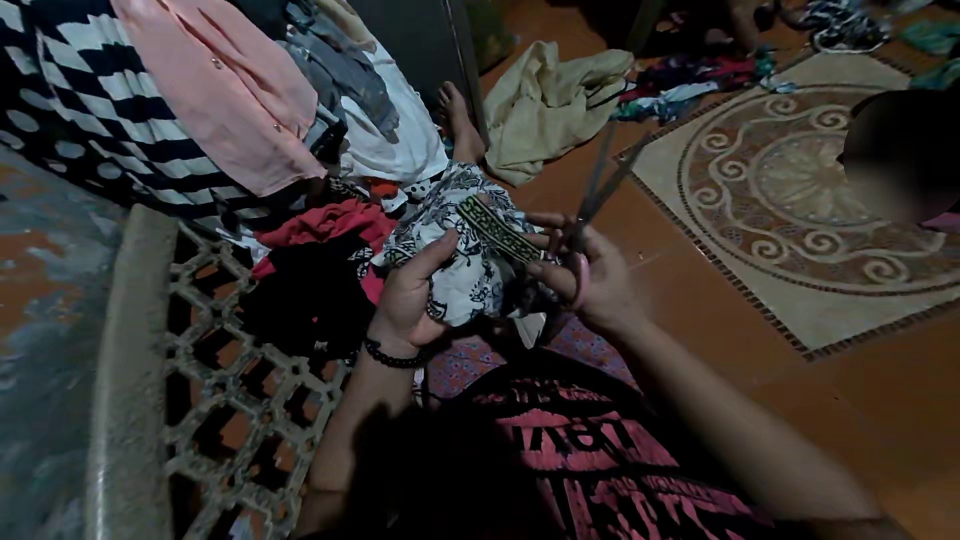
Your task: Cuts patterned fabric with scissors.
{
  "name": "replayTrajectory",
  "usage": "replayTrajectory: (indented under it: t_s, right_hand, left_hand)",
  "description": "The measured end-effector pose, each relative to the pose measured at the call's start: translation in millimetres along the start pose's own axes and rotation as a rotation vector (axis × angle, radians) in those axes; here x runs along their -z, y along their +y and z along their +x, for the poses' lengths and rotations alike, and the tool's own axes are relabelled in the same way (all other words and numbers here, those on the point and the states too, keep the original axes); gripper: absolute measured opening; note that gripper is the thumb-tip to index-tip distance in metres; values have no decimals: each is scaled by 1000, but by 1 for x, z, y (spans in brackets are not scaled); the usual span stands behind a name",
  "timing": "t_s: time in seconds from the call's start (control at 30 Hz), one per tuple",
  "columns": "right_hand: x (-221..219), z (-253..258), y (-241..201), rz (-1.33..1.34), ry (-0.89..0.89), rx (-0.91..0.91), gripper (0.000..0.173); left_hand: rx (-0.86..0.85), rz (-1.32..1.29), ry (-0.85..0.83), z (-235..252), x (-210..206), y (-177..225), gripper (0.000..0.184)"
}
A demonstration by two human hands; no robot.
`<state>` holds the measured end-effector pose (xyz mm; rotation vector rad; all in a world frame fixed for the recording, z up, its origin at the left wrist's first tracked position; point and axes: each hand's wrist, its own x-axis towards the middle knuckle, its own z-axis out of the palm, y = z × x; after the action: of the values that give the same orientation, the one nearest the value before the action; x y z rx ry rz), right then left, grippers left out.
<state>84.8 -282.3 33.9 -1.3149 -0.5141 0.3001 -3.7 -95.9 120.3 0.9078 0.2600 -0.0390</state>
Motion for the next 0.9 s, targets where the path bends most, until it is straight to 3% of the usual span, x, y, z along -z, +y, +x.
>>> replayTrajectory:
  t_s: [0.1,0.23,0.3,0.53,0.67,0.9]
  right_hand:
    - [21,-12,10,-127,-76,144,63]
    - [39,-31,10,-158,-473,179,68]
    - [39,-35,13,-180,-554,157,65]
    - [53,-36,29,-75,-614,75,56]
    - [59,-38,29,-12,-601,48,49]
    - [64,-49,31,13,-609,-49,46]
  left_hand:
    - [-105,139,53,-3,6,7,19]
    - [-87,232,67,-4,8,8,11]
    - [-58,267,68,-1,6,7,10]
    - [-89,512,89,2,-4,0,14]
    - [-141,633,-14,8,3,-7,22]
    - [-123,645,-77,12,-2,-11,26]
